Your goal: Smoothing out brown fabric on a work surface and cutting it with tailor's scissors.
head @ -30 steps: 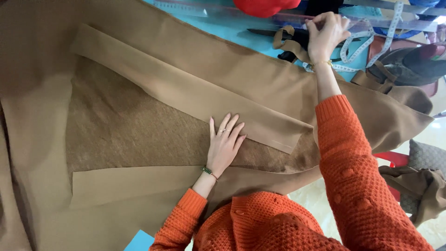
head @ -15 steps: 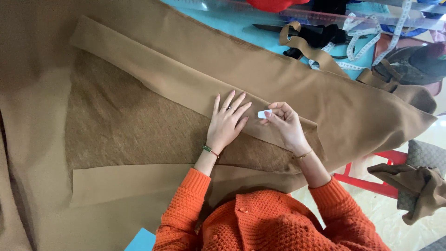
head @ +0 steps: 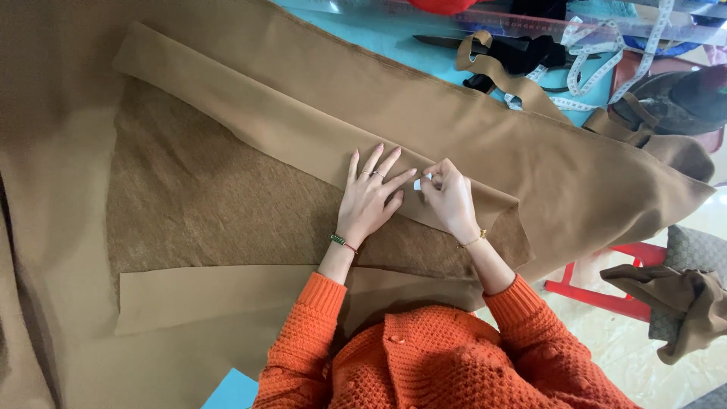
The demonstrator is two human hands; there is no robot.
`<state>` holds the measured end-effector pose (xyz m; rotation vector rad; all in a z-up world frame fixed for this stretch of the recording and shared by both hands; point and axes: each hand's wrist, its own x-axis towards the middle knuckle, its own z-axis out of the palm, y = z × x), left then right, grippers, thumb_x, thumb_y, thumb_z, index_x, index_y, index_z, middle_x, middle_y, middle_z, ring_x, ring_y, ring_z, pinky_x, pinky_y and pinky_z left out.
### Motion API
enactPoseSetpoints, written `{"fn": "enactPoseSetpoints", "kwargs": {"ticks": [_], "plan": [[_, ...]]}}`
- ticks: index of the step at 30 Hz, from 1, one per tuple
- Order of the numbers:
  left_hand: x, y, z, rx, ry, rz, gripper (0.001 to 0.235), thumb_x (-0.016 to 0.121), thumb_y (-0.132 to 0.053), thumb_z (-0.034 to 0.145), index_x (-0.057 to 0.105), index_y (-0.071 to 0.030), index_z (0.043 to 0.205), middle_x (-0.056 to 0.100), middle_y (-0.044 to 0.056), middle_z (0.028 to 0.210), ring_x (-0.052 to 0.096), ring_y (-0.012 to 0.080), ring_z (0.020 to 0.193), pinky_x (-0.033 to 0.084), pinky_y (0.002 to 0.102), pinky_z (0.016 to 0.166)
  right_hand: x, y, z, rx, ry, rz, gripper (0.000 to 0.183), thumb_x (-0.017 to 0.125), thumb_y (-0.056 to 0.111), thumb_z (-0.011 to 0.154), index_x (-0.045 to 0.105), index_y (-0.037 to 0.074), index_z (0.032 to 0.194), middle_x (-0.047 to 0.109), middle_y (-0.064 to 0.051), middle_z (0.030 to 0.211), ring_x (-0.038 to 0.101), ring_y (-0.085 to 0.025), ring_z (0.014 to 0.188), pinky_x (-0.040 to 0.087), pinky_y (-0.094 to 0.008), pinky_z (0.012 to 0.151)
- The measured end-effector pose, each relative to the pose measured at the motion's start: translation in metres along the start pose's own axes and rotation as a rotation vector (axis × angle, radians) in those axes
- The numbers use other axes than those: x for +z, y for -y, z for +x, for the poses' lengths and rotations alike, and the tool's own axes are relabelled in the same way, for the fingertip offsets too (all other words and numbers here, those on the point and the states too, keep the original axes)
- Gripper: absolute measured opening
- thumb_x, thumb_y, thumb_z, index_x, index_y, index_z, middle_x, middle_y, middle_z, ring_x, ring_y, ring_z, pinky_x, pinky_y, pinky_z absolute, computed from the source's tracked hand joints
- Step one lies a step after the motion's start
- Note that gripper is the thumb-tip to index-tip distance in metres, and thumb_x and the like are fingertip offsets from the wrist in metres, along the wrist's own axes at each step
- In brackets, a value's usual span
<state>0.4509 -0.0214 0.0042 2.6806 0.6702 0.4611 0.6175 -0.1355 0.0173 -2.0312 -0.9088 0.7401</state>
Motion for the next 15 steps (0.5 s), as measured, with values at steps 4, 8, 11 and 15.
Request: {"fn": "enactPoseSetpoints", "kwargs": {"ticks": [4,8,11,15], "plan": [[0.002,0.0,0.0,-0.004,-0.004,-0.006,0.044,0.064,-0.036,0.093,0.064,-0.04,0.137,0.042,-0.007,0.162,0.03,0.0238,0.155,0.018,0.062,0.126,0.004,-0.001,-0.005,0.037,0.049,0.019,0.014,0.065,0.013,0.088,0.065,0.008,0.101,0.062,0.0,0.053,0.059,-0.013,0.052,0.05,-0.028,0.06],[0.004,0.0,0.001,-0.018,-0.004,-0.005,0.046,0.063,-0.038,0.092,0.063,-0.042,0.137,0.041,-0.009,0.162,0.029,0.0221,0.155,0.016,0.061,0.127,0.005,-0.004,-0.01,0.079,0.138,0.068,0.016,0.066,0.011,0.084,0.067,0.009,0.1,0.06,0.001,0.05,0.059,-0.013,0.049,0.047,-0.026,0.054],[0.004,0.001,0.001,-0.014,-0.007,0.002,0.046,0.063,-0.038,0.092,0.063,-0.042,0.138,0.042,-0.008,0.162,0.029,0.0224,0.155,0.016,0.062,0.127,0.0,-0.004,-0.004,0.112,0.12,0.12,0.016,0.064,0.013,0.087,0.066,0.009,0.102,0.06,0.001,0.052,0.058,-0.012,0.05,0.044,-0.024,0.052],[0.006,0.002,0.0,-0.005,-0.009,0.006,0.046,0.064,-0.038,0.091,0.063,-0.042,0.138,0.042,-0.007,0.162,0.029,0.0233,0.154,0.017,0.062,0.126,-0.006,0.001,-0.002,0.126,0.1,0.089,0.015,0.063,0.016,0.088,0.065,0.009,0.101,0.062,0.0,0.053,0.058,-0.012,0.05,0.044,-0.024,0.051]]}}
